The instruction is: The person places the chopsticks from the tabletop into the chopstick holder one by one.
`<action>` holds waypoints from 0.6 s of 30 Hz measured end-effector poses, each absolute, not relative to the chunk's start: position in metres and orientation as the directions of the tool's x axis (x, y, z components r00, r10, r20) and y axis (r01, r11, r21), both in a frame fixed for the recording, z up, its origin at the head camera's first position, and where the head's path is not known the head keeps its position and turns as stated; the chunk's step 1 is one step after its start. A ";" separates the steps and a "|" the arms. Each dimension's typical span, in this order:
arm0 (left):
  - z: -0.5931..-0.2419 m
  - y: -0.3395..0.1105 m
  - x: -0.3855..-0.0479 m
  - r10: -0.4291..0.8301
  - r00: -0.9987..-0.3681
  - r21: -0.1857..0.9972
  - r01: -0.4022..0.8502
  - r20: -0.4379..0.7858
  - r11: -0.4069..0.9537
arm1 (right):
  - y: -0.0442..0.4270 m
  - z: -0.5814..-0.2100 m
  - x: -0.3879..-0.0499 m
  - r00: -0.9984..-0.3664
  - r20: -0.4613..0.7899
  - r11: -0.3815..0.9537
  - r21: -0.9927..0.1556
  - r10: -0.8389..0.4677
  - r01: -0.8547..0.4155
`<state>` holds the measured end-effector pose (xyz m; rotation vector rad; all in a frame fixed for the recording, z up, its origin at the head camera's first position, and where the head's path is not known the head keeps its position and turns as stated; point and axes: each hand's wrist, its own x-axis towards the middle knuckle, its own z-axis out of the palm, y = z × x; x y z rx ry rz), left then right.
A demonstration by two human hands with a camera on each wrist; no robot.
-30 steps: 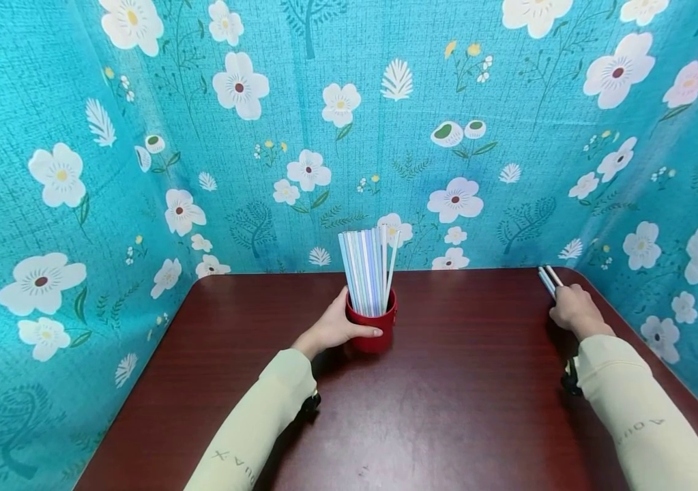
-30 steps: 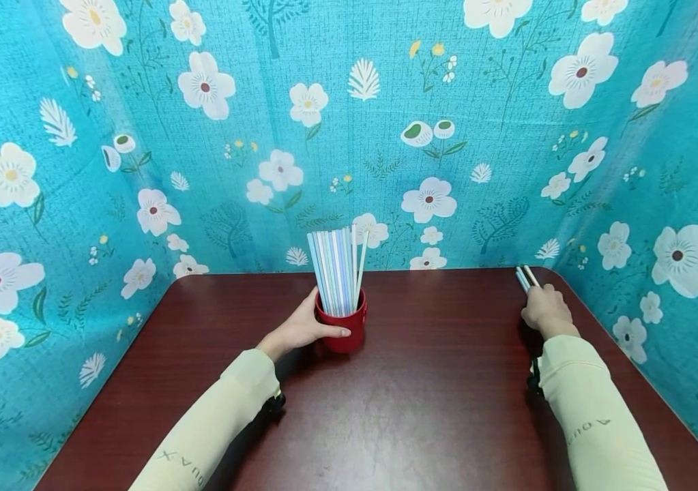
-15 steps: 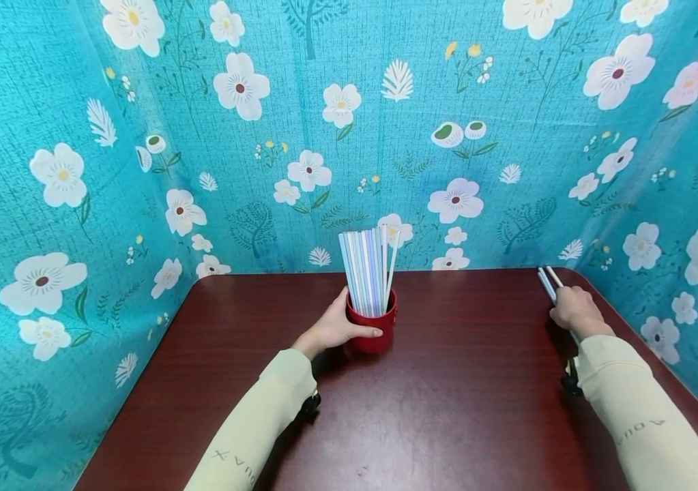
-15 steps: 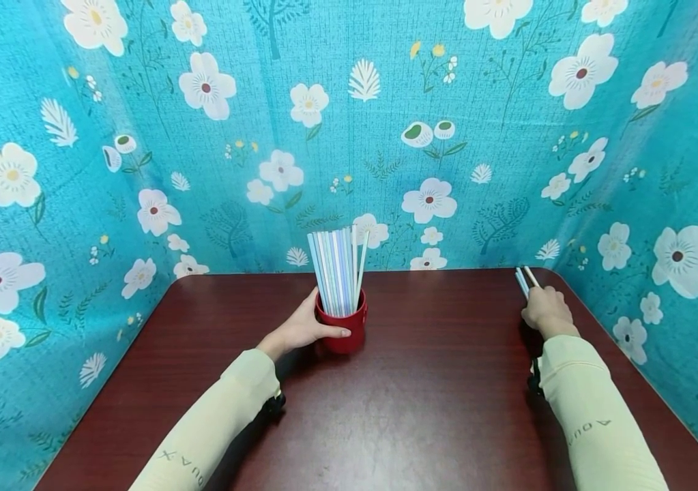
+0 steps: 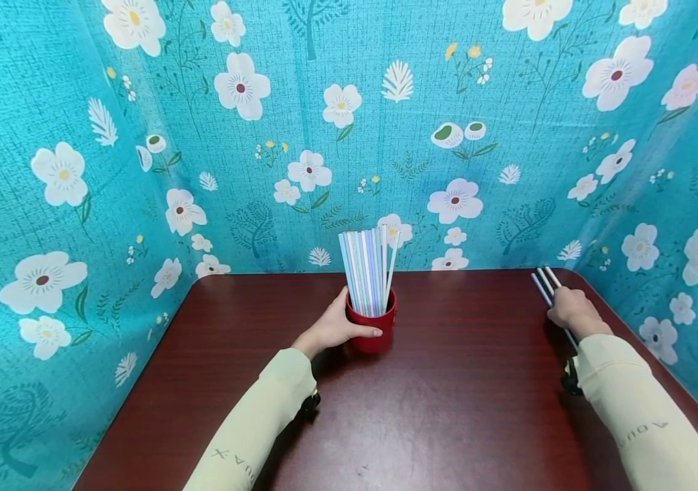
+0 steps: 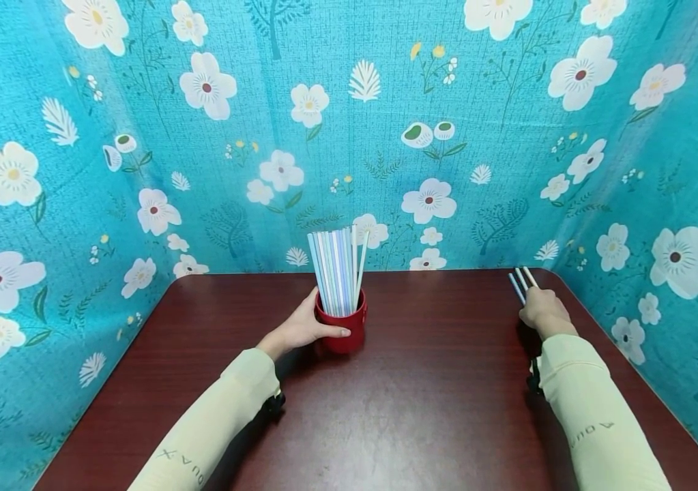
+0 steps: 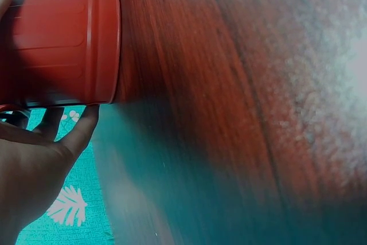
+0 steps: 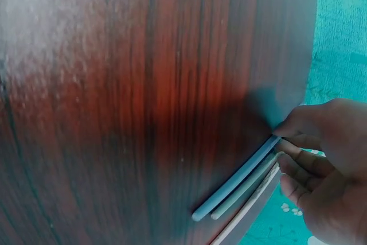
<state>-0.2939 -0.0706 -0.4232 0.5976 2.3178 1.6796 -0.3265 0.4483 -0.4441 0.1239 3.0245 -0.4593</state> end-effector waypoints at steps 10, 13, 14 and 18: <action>-0.423 -0.070 -0.292 0.443 -0.895 0.947 0.182 0.048 0.265 | 0.431 -0.444 -0.333 -0.992 -0.128 0.959 -0.282 -0.008 0.029; -0.424 -0.069 -0.292 0.450 -0.892 0.945 0.186 0.048 0.268 | 0.428 -0.445 -0.337 -0.993 -0.108 0.962 -0.273 -0.041 -0.010; -0.424 -0.069 -0.292 0.452 -0.891 0.945 0.187 0.049 0.266 | 0.426 -0.446 -0.338 -0.995 -0.092 0.963 -0.268 -0.049 -0.023; -0.425 -0.069 -0.293 0.449 -0.892 0.946 0.190 0.055 0.263 | 0.420 -0.446 -0.343 -0.996 -0.049 0.959 -0.275 -0.076 -0.060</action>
